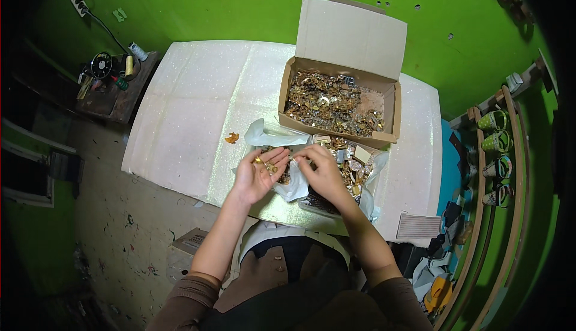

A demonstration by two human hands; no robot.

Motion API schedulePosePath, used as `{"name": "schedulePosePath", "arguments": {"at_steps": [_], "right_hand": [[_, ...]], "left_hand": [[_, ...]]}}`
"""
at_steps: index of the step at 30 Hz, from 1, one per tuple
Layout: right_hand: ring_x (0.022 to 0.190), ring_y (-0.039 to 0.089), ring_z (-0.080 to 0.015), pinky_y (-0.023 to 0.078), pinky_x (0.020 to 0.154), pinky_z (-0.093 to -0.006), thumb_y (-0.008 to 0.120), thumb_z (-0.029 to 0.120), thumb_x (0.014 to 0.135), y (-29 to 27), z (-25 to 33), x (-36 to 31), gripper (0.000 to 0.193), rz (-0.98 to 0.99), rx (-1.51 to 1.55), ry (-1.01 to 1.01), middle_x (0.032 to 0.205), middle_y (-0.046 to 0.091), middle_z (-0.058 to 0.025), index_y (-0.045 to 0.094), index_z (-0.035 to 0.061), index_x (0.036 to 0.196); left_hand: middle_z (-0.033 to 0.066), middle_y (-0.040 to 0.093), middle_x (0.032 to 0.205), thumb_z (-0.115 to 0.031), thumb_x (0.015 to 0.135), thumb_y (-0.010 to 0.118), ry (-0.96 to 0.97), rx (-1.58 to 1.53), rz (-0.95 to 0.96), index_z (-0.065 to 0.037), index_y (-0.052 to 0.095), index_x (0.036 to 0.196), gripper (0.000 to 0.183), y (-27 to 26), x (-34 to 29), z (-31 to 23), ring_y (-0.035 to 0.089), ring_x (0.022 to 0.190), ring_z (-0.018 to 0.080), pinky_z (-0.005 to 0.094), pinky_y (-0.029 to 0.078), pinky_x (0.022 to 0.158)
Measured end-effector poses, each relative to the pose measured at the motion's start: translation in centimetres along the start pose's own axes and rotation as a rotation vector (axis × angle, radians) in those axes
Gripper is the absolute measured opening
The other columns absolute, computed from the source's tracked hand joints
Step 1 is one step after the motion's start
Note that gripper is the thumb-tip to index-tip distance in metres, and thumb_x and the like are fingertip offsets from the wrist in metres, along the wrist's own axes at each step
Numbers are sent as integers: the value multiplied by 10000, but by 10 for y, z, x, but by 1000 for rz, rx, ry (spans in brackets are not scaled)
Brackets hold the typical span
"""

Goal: Sorting small shoe components from a box into plastic bags

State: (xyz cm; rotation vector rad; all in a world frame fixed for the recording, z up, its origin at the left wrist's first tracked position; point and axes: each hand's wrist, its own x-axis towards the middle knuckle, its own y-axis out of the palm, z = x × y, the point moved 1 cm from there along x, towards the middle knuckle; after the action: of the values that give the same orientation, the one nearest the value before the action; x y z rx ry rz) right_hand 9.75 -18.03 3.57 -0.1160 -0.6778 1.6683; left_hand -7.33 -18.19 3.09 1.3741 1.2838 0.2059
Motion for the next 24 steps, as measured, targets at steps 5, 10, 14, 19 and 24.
{"name": "schedulePosePath", "arguments": {"at_steps": [5,10,14,19,24], "right_hand": [[797,531,-263,414,709,-321,544,104,801,-14,0,-7,109,-47,42,89,825,554,-104,592,17,845],[775,544,-230,421,693,-291,536,86,805,-15,-3,-16,111,-26,63,137,816,555,-104,589,1,852],[767,548,-209,418,693,-275,529,68,804,-14,-5,-21,114,-5,77,190,821,563,-102,585,-16,856],[761,548,-206,418,693,-275,526,70,807,-13,-8,-22,118,18,72,224,819,563,-102,583,-18,861],[751,548,-198,419,690,-276,526,72,809,-12,1,-18,125,25,102,248,806,562,-95,581,-17,876]], "left_hand": [[233,427,1218,-209,895,254,-80,115,90,116,330,1216,463,-18,5,-32,491,1075,284,341,432,917],[206,468,1177,-224,900,268,-212,254,-40,97,382,1185,444,-33,16,-31,517,1038,255,324,443,891],[156,494,1154,-269,904,292,-217,374,-28,64,421,1170,445,-34,17,-32,523,1009,213,317,435,869],[113,448,1218,-350,901,309,-190,463,-13,-16,404,1228,477,-19,7,-34,451,1083,187,337,378,914],[118,229,1379,-396,898,296,-89,497,57,-83,251,1341,544,-4,-10,-32,201,1271,215,447,188,1018]]}}
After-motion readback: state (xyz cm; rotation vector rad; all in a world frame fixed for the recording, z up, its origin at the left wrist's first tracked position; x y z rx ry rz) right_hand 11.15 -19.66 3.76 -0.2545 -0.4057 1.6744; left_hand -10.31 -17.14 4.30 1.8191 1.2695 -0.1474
